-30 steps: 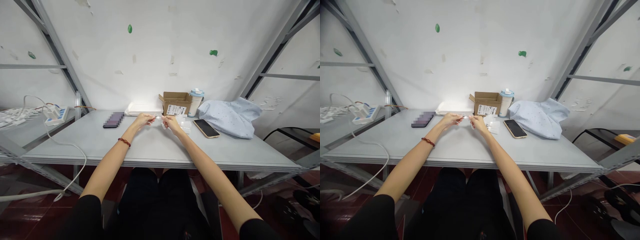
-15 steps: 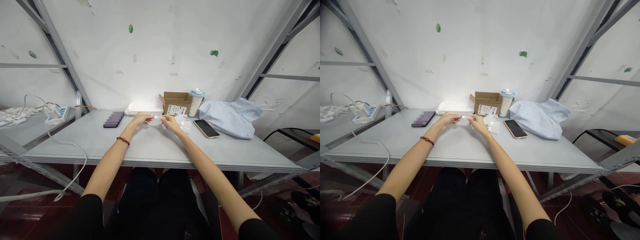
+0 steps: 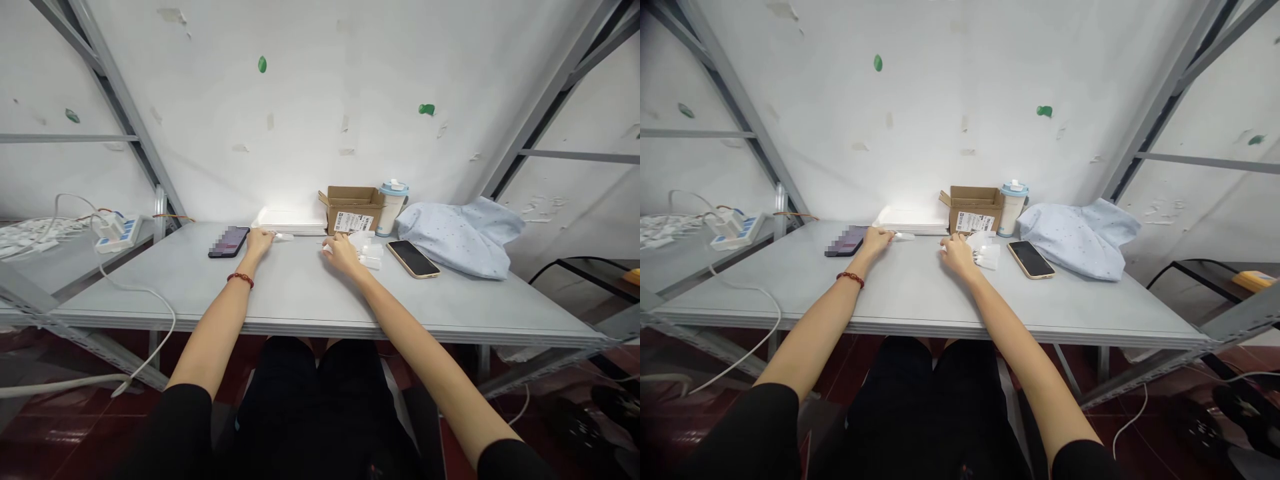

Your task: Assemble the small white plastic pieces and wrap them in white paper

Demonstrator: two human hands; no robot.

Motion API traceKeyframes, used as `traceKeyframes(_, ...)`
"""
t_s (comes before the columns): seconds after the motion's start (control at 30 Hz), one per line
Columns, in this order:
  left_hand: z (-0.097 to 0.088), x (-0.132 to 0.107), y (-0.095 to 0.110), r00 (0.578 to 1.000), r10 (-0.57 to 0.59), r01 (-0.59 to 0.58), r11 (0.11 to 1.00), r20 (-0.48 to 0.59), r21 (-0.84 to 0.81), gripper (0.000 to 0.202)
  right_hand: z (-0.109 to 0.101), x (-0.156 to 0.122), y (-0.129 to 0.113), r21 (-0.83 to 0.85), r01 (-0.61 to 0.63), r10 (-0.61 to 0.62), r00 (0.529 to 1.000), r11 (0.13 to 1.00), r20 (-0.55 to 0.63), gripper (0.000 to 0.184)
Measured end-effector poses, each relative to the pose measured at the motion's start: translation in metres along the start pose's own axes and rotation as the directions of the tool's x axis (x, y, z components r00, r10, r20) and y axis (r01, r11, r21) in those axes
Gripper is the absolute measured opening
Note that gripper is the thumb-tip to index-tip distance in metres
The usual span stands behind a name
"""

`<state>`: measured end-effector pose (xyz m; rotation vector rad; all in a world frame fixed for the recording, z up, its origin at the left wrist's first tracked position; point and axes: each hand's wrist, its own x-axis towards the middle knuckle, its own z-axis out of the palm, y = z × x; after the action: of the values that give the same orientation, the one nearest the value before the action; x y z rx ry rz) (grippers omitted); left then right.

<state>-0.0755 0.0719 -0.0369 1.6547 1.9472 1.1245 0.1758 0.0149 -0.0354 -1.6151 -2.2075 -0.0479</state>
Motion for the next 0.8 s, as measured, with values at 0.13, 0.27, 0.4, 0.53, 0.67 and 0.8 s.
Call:
traceKeyframes(0.13,0.002,-0.004,-0.002,0.994,0.082,-0.052,0.940,-0.075,0.336,0.025,-0.001,-0.001,-0.002,-0.050,0.013,-0.011,0.999,0.999,0.044,0.032)
traceKeyframes(0.27,0.002,-0.007,-0.003,0.991,0.124,-0.093,0.894,-0.043,0.438,0.031,-0.002,-0.002,-0.004,-0.098,0.044,-0.040,0.998,0.994,0.049,0.033)
traceKeyframes(0.4,0.001,-0.006,-0.005,0.987,0.157,-0.121,0.890,-0.045,0.440,0.033,-0.003,-0.003,-0.007,-0.162,0.062,-0.053,0.997,0.985,0.060,0.034)
traceKeyframes(0.53,0.002,-0.007,-0.004,0.985,0.164,-0.124,0.886,-0.051,0.447,0.038,-0.005,-0.004,-0.009,-0.193,0.057,-0.042,0.996,0.979,0.083,0.033)
traceKeyframes(0.67,0.006,-0.010,0.003,0.978,0.205,-0.166,0.866,-0.032,0.471,0.042,-0.006,-0.006,-0.012,-0.229,0.046,-0.025,0.995,0.972,0.093,0.034)
traceKeyframes(0.8,0.011,-0.013,0.012,0.969,0.243,-0.242,0.875,0.053,0.419,0.039,-0.006,-0.007,-0.014,-0.251,0.046,-0.021,0.995,0.967,0.099,0.035)
